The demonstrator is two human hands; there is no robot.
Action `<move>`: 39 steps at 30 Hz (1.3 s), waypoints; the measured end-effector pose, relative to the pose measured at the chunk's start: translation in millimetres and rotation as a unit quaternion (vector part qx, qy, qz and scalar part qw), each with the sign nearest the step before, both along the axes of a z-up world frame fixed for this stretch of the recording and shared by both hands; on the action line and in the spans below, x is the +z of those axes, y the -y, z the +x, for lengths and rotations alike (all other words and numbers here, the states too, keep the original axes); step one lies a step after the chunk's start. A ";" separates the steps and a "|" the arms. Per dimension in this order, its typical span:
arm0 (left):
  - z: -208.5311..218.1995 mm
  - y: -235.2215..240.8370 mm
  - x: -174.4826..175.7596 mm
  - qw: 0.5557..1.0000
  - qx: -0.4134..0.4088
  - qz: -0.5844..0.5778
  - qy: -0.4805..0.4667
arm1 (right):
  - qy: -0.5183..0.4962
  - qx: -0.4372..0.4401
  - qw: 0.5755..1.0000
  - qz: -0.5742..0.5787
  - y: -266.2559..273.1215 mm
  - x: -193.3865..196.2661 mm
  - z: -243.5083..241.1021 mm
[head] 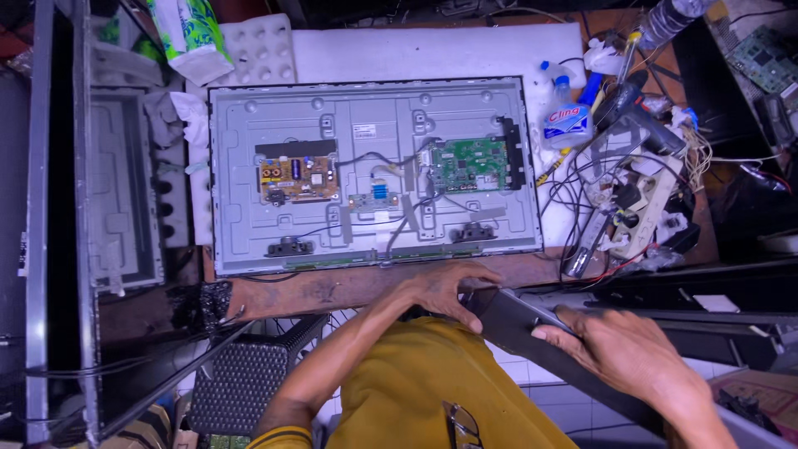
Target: The person places a flat-screen monitor face down on a workbench and uses a screwdriver to attach two metal mounting brackets to the back of the device. They align the brackets, insert screws, and tighten them to secure the hardware.
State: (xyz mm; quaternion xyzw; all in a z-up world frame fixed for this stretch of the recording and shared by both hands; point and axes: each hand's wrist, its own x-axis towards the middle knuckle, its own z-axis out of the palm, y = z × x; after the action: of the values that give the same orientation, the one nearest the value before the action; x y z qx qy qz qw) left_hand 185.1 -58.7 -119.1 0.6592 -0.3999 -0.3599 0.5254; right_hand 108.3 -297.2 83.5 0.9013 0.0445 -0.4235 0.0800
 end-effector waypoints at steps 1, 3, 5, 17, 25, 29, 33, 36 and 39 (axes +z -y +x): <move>-14.1 3.4 -21.1 1.000 -0.005 -0.001 -0.001 | -0.001 -0.005 1.000 -0.001 -12.7 4.9 2.6; -35.2 12.4 -61.9 0.963 0.079 -0.253 -0.051 | -0.027 0.027 0.999 -0.008 -35.9 16.0 14.0; -45.5 3.4 -51.9 0.953 0.140 -0.263 -0.045 | -0.031 0.029 0.999 -0.012 -54.0 19.8 17.2; -50.0 -10.4 -101.7 0.807 0.243 -0.473 -0.257 | 0.400 0.057 0.902 0.151 -66.6 23.4 35.3; -91.9 -14.6 -207.1 0.718 0.390 -0.492 -0.300 | 0.751 -0.186 0.585 0.244 117.8 -150.8 -49.7; -84.6 -26.6 -197.4 0.686 0.398 -0.502 -0.345 | 0.701 -0.209 0.623 0.279 136.6 -173.1 -50.4; -78.8 -54.0 -200.2 0.649 0.421 -0.509 -0.376 | 0.621 -0.228 0.667 0.343 142.6 -204.1 -37.6; -85.2 -69.0 -213.6 0.613 0.444 -0.517 -0.401 | 0.556 -0.233 0.699 0.384 150.6 -221.8 -30.0; -72.0 -87.3 -206.2 0.575 0.459 -0.535 -0.415 | 0.568 -0.251 0.692 0.368 163.5 -237.7 -16.6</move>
State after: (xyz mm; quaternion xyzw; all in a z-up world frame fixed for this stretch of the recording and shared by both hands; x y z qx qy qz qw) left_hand 113.1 28.6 -325.3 0.1324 0.0984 -0.0258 0.9860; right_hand 91.7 -460.7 -154.1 0.9048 -0.0853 0.2152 -0.3573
